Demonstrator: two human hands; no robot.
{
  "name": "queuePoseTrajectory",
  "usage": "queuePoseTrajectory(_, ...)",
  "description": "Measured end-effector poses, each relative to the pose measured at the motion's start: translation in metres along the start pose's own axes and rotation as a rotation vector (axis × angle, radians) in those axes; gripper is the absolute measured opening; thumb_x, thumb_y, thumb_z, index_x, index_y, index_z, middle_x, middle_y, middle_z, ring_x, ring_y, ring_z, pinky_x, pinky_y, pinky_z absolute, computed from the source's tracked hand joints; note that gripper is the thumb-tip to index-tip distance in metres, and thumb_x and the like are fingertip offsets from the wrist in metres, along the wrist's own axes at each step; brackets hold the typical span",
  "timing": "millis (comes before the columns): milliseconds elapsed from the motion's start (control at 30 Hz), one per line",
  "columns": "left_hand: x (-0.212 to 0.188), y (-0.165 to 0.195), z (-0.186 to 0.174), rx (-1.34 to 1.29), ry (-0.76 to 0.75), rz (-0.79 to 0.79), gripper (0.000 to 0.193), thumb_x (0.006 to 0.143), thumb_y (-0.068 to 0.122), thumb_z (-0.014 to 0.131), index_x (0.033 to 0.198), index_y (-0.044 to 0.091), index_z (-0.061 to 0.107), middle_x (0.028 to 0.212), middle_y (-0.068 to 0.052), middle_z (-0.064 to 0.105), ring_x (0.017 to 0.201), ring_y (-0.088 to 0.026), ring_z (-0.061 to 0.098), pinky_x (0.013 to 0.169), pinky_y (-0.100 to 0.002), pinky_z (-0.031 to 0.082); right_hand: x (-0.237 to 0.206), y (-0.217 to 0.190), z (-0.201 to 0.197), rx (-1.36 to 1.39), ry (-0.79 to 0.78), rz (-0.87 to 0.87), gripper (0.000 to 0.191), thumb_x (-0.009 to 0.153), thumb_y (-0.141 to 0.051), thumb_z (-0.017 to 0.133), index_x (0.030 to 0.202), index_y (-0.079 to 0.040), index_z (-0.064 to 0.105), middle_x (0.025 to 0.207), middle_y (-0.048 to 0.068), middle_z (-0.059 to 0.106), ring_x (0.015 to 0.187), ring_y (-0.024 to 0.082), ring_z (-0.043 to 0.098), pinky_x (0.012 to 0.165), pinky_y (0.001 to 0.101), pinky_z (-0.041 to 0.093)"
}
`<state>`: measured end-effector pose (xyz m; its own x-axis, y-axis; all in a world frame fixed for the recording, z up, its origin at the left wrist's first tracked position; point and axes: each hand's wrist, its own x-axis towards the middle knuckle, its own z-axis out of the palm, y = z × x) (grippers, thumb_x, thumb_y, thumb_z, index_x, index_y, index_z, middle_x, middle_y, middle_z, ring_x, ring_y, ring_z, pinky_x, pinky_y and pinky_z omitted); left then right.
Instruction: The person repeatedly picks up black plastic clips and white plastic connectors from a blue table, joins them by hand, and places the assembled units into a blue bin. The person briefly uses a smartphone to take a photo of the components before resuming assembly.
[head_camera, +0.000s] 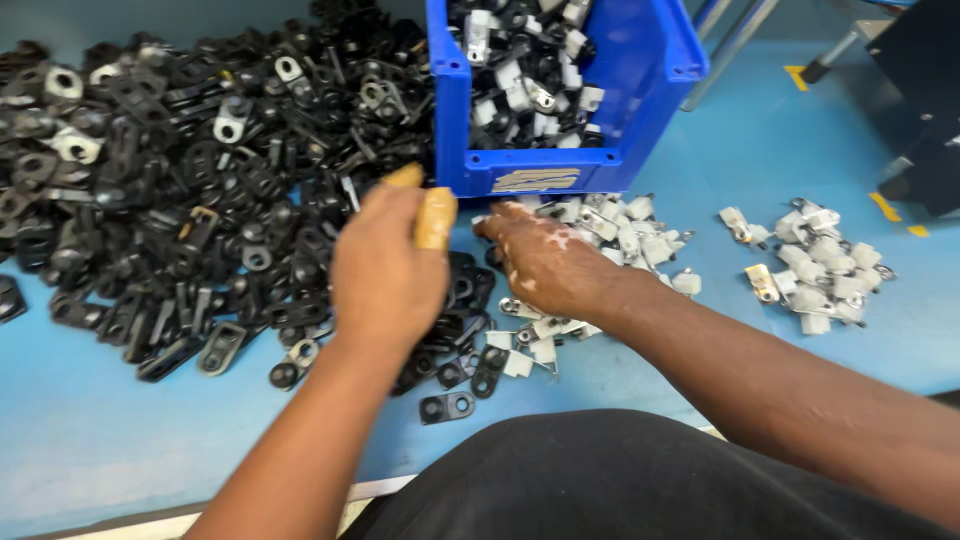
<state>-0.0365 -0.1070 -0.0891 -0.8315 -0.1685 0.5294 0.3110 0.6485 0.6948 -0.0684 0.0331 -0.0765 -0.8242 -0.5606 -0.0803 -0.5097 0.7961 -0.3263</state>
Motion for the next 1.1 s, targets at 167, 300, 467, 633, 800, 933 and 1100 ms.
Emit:
queuePoseTrajectory(167,-0.03,-0.033,-0.049,0.125,0.02,0.046,0.022,0.078,0.021,0.055,0.093,0.005,0.056,0.109,-0.015,0.05,0.102,-0.03,0.046,0.087,-0.037,0.035,-0.005,-0.006,0.002,0.005,-0.12,0.141,0.038,0.074,-0.002,0.041,0.111,-0.011,0.037,0.102,0.014,0.04,0.092,0.027,0.046,0.08,0.0375,0.039)
queuePoseTrajectory(300,-0.057,-0.045,-0.067,0.327,-0.093,-0.015,0.048,0.071,0.032,0.06,0.108,0.005,0.048,0.112,-0.022,0.04,0.107,-0.037,0.033,0.089,-0.045,0.026,-0.004,-0.019,0.006,-0.03,-0.178,0.273,0.041,0.077,-0.008,0.042,0.115,-0.018,0.031,0.1,0.012,0.036,0.089,0.026,0.047,0.077,0.0334,0.044)
queuePoseTrajectory(467,-0.043,-0.033,-0.029,0.587,-0.059,0.047,0.062,0.059,0.042,0.059,0.113,0.014,0.045,0.11,-0.02,0.037,0.106,-0.031,0.03,0.084,-0.045,0.02,0.0,-0.018,0.0,-0.017,-0.156,0.142,0.035,0.071,-0.003,0.049,0.104,-0.012,0.039,0.096,0.011,0.039,0.088,0.024,0.047,0.077,0.0346,0.041)
queuePoseTrajectory(633,-0.03,-0.018,-0.012,0.372,-0.23,-0.119,0.05,0.064,0.03,0.059,0.107,0.007,0.044,0.105,-0.011,0.044,0.102,-0.025,0.037,0.085,-0.04,0.02,-0.006,-0.013,-0.003,0.135,-0.185,0.339,0.022,0.076,-0.007,0.045,0.097,-0.011,0.039,0.083,0.012,0.053,0.073,0.021,0.056,0.063,0.0312,0.049)
queuePoseTrajectory(800,-0.025,-0.002,-0.011,0.259,-0.222,0.022,0.044,0.066,0.02,0.058,0.105,0.005,0.045,0.104,-0.012,0.048,0.1,-0.027,0.042,0.086,-0.042,0.022,-0.021,-0.014,-0.016,0.134,0.0,0.309,0.022,0.075,-0.012,0.05,0.094,-0.01,0.041,0.082,0.013,0.053,0.07,0.02,0.054,0.06,0.031,0.048)
queuePoseTrajectory(933,-0.014,-0.008,-0.027,0.145,-0.124,0.046,0.034,0.077,0.02,0.053,0.11,0.011,0.046,0.117,-0.009,0.046,0.11,-0.024,0.041,0.096,-0.037,0.03,-0.041,-0.019,-0.03,0.208,0.128,0.365,0.025,0.075,-0.011,0.049,0.098,-0.009,0.041,0.086,0.013,0.054,0.07,0.02,0.055,0.058,0.0322,0.049)
queuePoseTrajectory(1100,-0.007,-0.023,-0.023,0.396,-0.114,0.018,0.051,0.066,0.026,0.061,0.111,0.008,0.045,0.113,-0.021,0.039,0.107,-0.038,0.028,0.081,-0.051,0.02,-0.064,-0.03,-0.018,0.108,-0.428,0.423,0.045,0.078,-0.016,0.046,0.12,-0.028,0.035,0.102,0.002,0.049,0.07,0.018,0.057,0.061,0.0238,0.054)
